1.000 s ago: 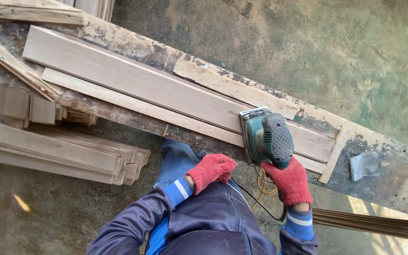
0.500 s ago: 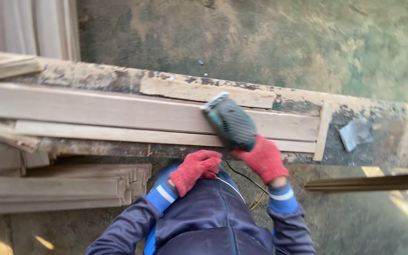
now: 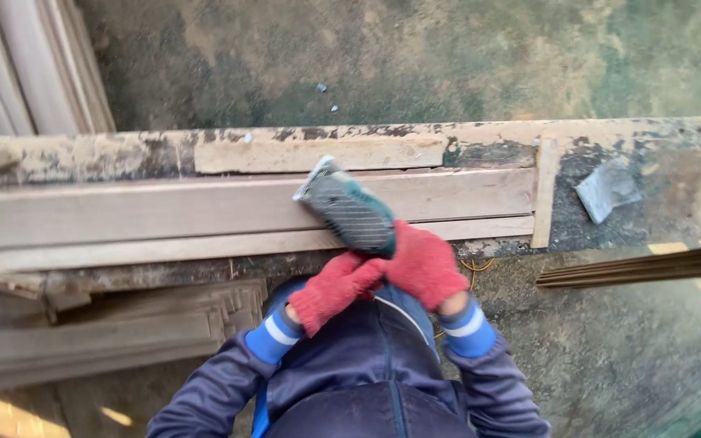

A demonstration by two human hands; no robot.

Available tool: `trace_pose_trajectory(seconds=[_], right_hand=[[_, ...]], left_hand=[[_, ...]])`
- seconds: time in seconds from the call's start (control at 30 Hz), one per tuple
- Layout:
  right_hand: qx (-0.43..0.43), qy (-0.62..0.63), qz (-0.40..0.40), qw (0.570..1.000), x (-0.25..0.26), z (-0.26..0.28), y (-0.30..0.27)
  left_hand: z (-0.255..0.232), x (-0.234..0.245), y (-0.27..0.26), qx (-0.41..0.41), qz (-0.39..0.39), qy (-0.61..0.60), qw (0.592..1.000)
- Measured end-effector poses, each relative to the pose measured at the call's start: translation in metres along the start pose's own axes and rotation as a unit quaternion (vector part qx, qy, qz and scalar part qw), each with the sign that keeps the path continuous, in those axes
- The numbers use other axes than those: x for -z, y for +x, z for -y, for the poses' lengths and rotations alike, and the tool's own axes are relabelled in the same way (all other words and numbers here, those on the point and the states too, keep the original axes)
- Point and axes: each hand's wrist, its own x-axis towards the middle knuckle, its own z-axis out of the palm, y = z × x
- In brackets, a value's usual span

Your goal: Sanding wood planks using an electric sander and manual sandpaper.

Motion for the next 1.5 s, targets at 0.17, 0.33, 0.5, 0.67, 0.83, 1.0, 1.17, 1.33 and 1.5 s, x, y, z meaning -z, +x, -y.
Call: trace_pose_trajectory(seconds=[0.17,0.33,0.5,0.67,0.83,1.0,1.17,1.33,1.5], right_hand=[[-0.082,0.078,0.008,0.994,0.024,-0.073,-0.017],[-0.144,0.061,-0.023,0.987,0.027,-0.184,-0.016],[-0.142,0.117,-0.136,0.974,0.034,-0.270,-0.017],[-0.159,0.159,-0.163,0.961,0.040,-0.338,-0.011],[-0.151,0.176,-0.185,0.955,0.047,-0.353,-0.004],[-0.085,0.172,-0.177,0.965,0.056,-0.288,-0.015],[-0.068,0.111,-0.098,0.987,0.053,-0.224,-0.007],[-0.021,0.056,-0.015,0.998,0.049,-0.165,-0.003],[0.026,-0.057,-0.017,0.998,-0.026,-0.181,0.042]], left_hand=[[-0.021,-0.040,-0.016,0.008,0.041,0.218,0.975],[0.001,-0.091,0.010,-0.036,0.054,0.207,0.976],[0.020,-0.135,0.045,-0.044,0.040,0.223,0.973],[0.029,-0.153,0.056,-0.098,0.012,0.204,0.974],[0.041,-0.147,0.068,-0.155,-0.012,0.191,0.969],[0.049,-0.139,0.086,-0.129,-0.023,0.209,0.969],[0.036,-0.128,0.079,-0.098,-0.032,0.166,0.981],[0.032,-0.118,0.085,-0.033,-0.059,0.088,0.994],[0.028,-0.119,0.081,-0.012,-0.036,0.146,0.989]])
